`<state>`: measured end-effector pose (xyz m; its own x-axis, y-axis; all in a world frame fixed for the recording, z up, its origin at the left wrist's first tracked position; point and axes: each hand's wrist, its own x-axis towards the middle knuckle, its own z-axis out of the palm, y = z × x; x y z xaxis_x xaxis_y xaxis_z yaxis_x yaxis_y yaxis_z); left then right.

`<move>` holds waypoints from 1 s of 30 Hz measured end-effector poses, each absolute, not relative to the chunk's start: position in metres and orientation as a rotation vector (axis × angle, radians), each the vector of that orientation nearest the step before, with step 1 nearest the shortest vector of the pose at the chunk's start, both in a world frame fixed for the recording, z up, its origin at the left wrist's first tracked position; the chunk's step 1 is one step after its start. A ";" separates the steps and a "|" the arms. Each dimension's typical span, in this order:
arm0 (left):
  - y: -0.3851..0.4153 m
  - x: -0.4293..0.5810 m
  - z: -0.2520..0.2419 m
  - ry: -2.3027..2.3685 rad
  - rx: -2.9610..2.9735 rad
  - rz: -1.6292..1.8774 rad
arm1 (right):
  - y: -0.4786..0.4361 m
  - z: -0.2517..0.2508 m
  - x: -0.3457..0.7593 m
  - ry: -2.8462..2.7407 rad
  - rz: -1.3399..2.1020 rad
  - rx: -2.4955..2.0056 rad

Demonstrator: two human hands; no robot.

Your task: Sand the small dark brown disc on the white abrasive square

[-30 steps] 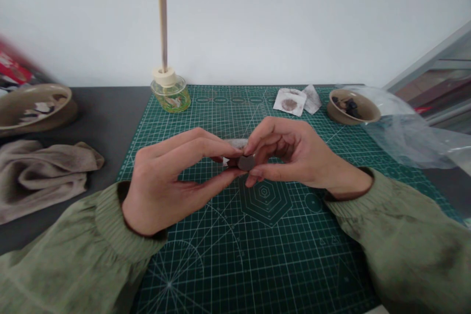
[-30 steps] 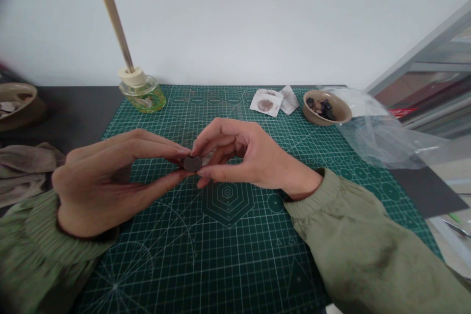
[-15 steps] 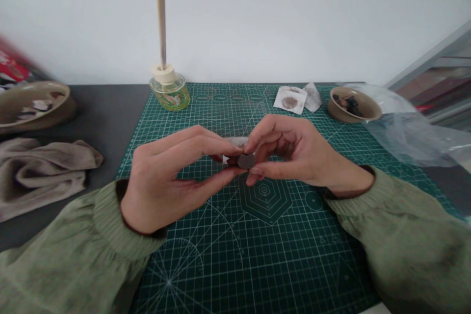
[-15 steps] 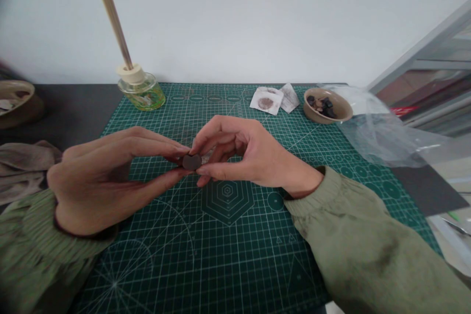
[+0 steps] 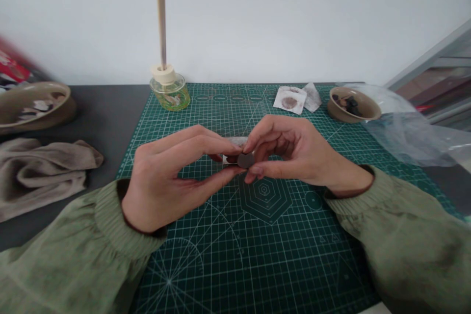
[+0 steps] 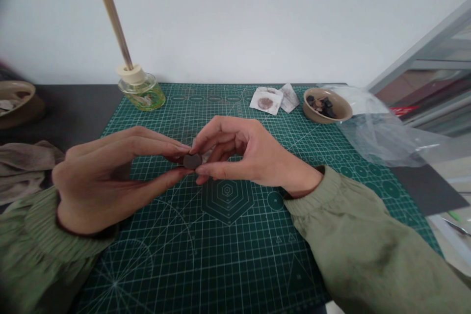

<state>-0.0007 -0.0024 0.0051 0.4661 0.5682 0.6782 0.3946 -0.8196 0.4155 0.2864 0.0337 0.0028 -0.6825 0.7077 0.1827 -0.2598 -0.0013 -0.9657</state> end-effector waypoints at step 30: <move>0.013 -0.004 -0.008 0.947 2.578 1.092 | 0.036 0.000 0.287 -1.919 1.097 -0.740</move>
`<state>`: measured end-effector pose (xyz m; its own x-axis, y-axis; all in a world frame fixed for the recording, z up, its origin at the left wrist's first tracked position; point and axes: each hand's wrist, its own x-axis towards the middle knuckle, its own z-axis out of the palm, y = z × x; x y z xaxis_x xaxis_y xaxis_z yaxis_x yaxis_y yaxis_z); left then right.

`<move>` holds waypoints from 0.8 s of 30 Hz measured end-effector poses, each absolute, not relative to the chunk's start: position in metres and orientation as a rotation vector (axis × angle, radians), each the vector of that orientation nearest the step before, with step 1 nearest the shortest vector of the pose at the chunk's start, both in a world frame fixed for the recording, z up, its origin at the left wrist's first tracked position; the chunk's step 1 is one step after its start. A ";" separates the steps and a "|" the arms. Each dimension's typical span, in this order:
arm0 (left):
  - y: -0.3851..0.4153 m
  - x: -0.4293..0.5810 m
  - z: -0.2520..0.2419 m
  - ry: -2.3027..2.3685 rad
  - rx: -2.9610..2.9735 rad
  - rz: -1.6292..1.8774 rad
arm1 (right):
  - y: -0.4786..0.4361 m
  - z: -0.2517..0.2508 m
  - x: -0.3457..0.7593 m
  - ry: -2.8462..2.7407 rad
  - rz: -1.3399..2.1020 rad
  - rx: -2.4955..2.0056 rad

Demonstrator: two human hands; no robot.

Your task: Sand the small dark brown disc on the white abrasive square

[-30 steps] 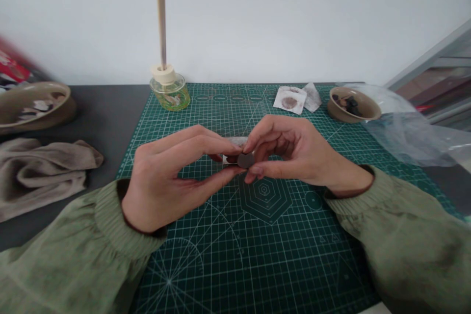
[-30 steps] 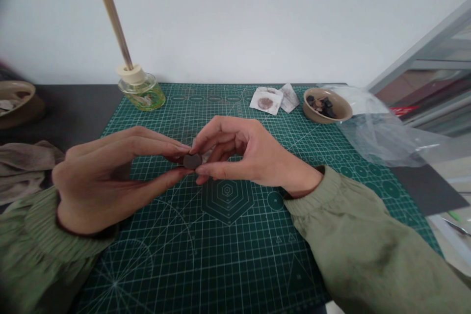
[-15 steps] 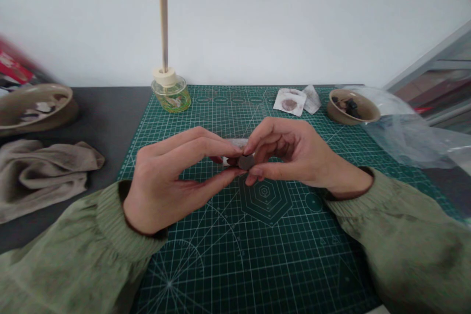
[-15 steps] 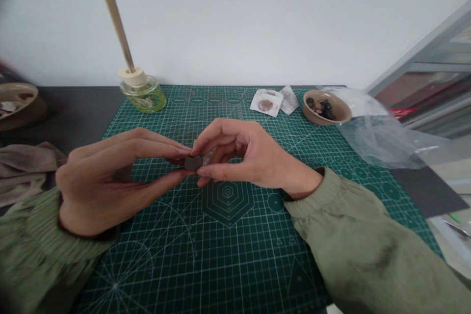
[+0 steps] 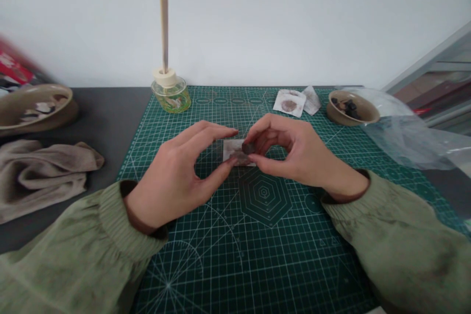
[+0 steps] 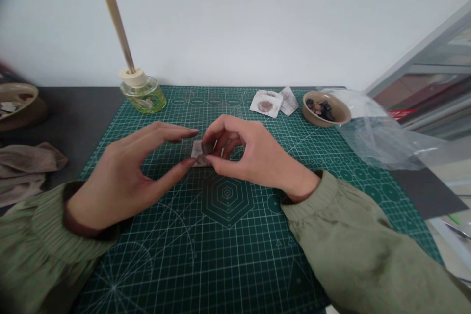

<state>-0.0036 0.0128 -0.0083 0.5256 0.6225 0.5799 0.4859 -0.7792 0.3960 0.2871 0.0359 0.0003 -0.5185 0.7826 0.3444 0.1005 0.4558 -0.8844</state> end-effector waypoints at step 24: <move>0.021 -0.009 -0.031 1.004 2.703 0.728 | 0.045 -0.011 0.288 -2.374 0.472 -0.845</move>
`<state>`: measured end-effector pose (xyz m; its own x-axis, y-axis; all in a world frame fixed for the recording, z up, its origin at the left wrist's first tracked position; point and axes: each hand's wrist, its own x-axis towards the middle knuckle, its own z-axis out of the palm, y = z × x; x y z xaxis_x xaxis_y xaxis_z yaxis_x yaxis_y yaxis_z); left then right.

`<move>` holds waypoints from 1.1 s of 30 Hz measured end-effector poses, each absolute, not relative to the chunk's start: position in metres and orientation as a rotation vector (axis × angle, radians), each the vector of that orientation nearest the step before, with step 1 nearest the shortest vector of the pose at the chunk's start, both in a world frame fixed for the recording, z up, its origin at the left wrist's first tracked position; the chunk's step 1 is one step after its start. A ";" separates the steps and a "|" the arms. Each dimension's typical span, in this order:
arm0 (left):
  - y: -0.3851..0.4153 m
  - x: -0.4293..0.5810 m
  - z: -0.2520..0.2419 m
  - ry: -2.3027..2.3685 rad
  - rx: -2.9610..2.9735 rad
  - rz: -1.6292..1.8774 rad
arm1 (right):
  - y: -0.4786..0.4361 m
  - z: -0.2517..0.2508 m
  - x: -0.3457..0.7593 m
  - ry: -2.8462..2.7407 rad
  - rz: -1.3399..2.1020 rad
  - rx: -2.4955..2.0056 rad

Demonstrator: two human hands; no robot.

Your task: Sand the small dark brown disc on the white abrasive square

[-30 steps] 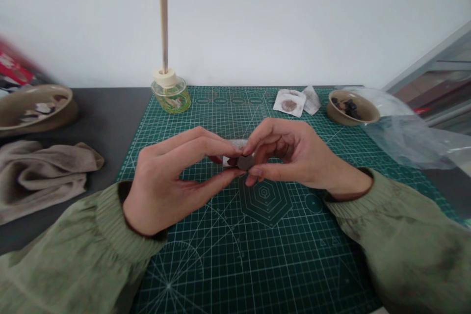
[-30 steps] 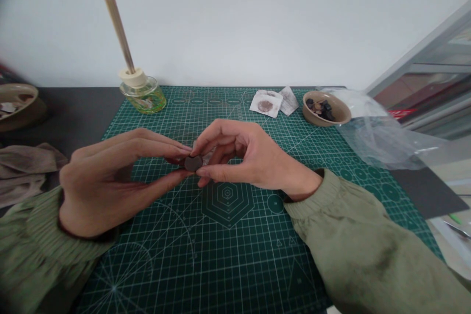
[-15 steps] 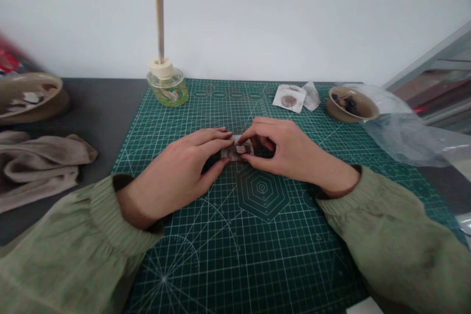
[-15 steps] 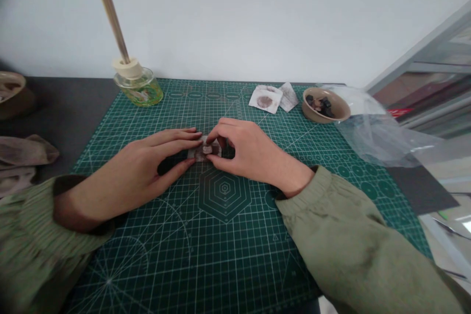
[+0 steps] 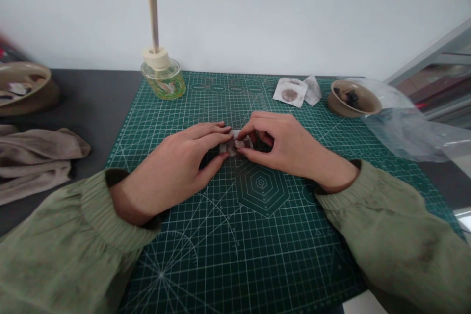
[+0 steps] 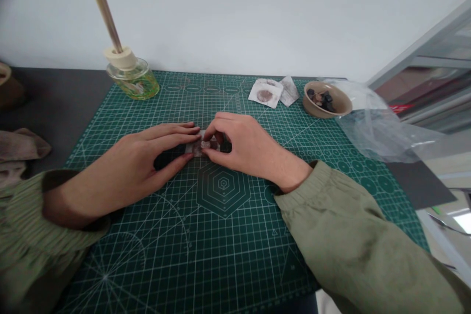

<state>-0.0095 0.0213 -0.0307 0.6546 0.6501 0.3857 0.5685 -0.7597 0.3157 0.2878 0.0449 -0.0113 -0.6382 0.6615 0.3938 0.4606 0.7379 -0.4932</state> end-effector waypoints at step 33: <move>0.020 -0.008 -0.028 1.028 2.610 0.727 | 0.044 -0.014 0.285 -2.355 0.464 -0.995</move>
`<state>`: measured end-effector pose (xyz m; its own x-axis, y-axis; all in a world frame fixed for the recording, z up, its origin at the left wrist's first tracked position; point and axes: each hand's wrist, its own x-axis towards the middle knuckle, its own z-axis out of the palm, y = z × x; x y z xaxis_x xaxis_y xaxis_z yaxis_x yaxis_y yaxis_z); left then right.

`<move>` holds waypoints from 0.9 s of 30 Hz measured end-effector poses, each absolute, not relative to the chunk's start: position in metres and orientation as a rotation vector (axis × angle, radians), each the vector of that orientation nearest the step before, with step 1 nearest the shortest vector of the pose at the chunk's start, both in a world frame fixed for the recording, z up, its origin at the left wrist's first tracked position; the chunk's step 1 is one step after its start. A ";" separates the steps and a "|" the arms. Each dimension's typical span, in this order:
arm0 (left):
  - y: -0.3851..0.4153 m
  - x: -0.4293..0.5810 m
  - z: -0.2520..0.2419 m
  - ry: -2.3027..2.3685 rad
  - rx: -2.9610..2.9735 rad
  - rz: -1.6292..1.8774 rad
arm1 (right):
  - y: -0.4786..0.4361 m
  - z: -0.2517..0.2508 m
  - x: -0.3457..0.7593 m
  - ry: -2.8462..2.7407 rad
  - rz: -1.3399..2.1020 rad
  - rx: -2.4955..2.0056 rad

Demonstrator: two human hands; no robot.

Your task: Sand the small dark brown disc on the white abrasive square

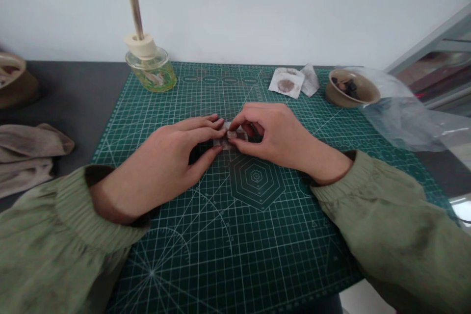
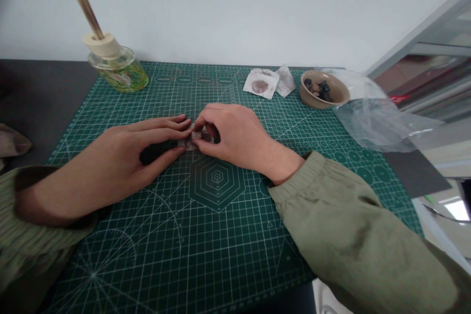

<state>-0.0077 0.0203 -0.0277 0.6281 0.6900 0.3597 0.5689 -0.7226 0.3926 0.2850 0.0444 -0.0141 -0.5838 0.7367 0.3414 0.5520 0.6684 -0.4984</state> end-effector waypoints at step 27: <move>0.020 -0.008 -0.024 1.068 2.549 0.699 | 0.039 -0.009 0.284 -2.346 0.491 -1.102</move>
<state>-0.0078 0.0199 -0.0238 0.6076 0.7262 0.3217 0.5853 -0.6832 0.4367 0.2842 0.0387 -0.0094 -0.5485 0.7867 0.2832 0.6073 0.6076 -0.5118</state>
